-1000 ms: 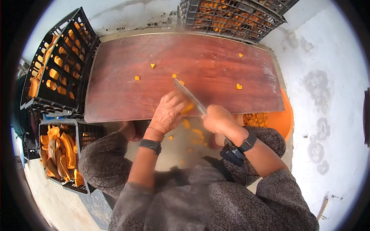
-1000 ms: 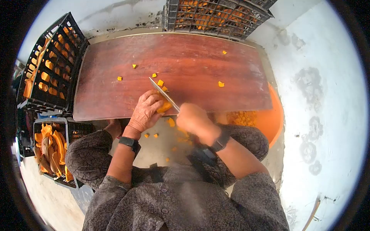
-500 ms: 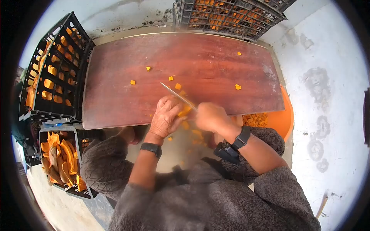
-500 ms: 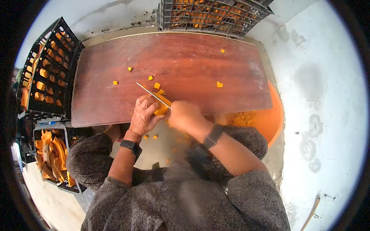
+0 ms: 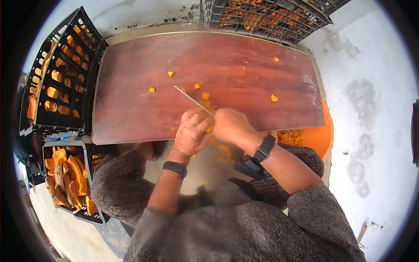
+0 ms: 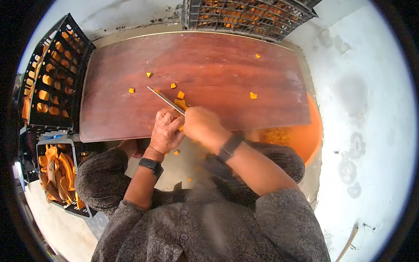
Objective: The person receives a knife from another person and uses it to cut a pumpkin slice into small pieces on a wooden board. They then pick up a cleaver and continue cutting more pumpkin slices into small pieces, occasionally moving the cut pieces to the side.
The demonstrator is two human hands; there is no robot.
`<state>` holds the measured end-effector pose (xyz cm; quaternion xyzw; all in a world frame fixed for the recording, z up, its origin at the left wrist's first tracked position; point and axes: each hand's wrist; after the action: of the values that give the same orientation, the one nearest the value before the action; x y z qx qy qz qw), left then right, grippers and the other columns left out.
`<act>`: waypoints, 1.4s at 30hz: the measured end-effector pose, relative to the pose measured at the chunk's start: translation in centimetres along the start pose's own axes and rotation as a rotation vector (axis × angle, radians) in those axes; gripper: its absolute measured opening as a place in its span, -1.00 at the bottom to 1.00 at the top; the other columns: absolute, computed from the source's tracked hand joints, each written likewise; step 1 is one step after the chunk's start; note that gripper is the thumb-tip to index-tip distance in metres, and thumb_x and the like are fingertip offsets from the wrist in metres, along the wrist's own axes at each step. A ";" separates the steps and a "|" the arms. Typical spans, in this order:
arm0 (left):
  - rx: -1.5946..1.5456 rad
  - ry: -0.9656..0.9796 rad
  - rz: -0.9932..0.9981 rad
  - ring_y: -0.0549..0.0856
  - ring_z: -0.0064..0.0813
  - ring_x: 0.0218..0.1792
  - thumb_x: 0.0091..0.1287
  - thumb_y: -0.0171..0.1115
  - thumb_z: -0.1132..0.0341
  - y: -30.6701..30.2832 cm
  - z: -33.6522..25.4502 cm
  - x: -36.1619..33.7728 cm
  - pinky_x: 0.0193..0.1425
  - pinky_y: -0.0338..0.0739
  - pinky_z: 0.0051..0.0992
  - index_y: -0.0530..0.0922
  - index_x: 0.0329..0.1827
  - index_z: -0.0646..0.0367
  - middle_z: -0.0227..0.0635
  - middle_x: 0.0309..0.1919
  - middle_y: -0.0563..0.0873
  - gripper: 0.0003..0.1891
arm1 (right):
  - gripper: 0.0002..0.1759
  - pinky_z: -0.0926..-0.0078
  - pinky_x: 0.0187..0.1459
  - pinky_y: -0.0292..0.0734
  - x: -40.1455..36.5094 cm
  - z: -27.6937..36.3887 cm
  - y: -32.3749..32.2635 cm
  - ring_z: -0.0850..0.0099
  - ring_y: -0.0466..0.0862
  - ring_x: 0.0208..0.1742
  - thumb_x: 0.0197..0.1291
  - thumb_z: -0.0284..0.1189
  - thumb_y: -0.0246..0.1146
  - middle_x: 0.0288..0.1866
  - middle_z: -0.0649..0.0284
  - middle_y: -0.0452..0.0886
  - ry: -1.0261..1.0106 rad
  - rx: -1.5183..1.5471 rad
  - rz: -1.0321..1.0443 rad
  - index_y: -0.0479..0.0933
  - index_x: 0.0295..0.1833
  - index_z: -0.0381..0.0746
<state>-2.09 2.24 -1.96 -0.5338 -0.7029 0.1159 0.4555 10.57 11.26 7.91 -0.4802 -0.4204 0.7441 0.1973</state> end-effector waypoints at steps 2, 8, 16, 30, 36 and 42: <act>-0.021 -0.001 0.015 0.55 -0.08 0.12 -0.17 0.53 0.42 -0.1 -0.2 0.2 0.27 0.46 -0.12 0.66 -0.09 0.08 -0.29 -0.09 0.62 -0.53 | -0.71 0.13 0.01 0.62 0.0 0.0 -0.6 0.02 0.72 0.04 0.14 -0.41 0.24 -0.06 -0.11 0.70 -0.052 0.074 -0.022 0.68 -0.06 -0.30; -0.012 -0.006 -0.030 0.55 -0.04 0.12 -0.14 0.57 0.39 -0.3 -0.1 -0.3 0.27 0.47 -0.11 0.64 -0.04 0.09 -0.28 -0.10 0.61 -0.50 | -0.77 0.09 -0.08 0.62 0.5 -0.9 -1.3 0.01 0.75 -0.08 0.14 -0.44 0.22 -0.17 -0.09 0.72 0.107 0.203 0.038 0.68 -0.18 -0.33; 0.062 -0.033 -0.054 0.53 0.00 0.16 -0.10 0.57 0.37 0.2 0.0 -0.5 0.27 0.47 -0.10 0.60 0.00 0.09 -0.22 -0.04 0.59 -0.48 | -0.58 0.14 -0.18 0.61 -2.6 -3.8 -1.3 0.01 0.75 -0.25 0.33 -0.28 0.21 -0.30 -0.21 0.69 0.087 0.159 -0.028 0.61 -0.14 -0.53; 0.042 0.042 -0.049 0.53 0.00 0.19 -0.10 0.55 0.39 0.3 -0.2 -0.3 0.29 0.46 -0.10 0.57 -0.01 0.13 -0.19 0.02 0.55 -0.48 | -0.59 -0.06 -0.07 0.55 -5.8 -3.6 0.8 -0.24 0.66 -0.17 0.28 -0.23 0.22 -0.34 -0.28 0.64 -0.058 0.210 -0.160 0.65 -0.20 -0.44; 0.029 0.054 -0.065 0.51 0.00 0.22 -0.06 0.51 0.36 0.2 0.1 -0.4 0.33 0.45 -0.12 0.60 0.01 0.12 -0.14 0.09 0.55 -0.50 | -0.59 -0.07 -0.06 0.55 -6.1 -4.0 2.0 -0.23 0.66 -0.20 0.29 -0.22 0.22 -0.37 -0.27 0.64 -0.042 0.141 -0.190 0.65 -0.26 -0.42; 0.006 0.009 -0.076 0.51 -0.01 0.20 -0.06 0.51 0.35 0.2 0.1 -0.4 0.31 0.45 -0.11 0.61 -0.01 0.12 -0.15 0.06 0.55 -0.53 | -0.60 -0.06 -0.06 0.55 -6.1 -4.1 2.4 -0.22 0.67 -0.21 0.30 -0.22 0.21 -0.39 -0.25 0.64 -0.091 0.128 -0.246 0.64 -0.31 -0.40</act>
<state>-2.04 2.00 -2.41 -0.5058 -0.7202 0.0983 0.4646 17.20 7.43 8.56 -0.3773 -0.4363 0.7606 0.2981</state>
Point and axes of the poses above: each hand's wrist, its own x-axis towards the middle knuckle, its own y-axis out of the palm, z = x × y
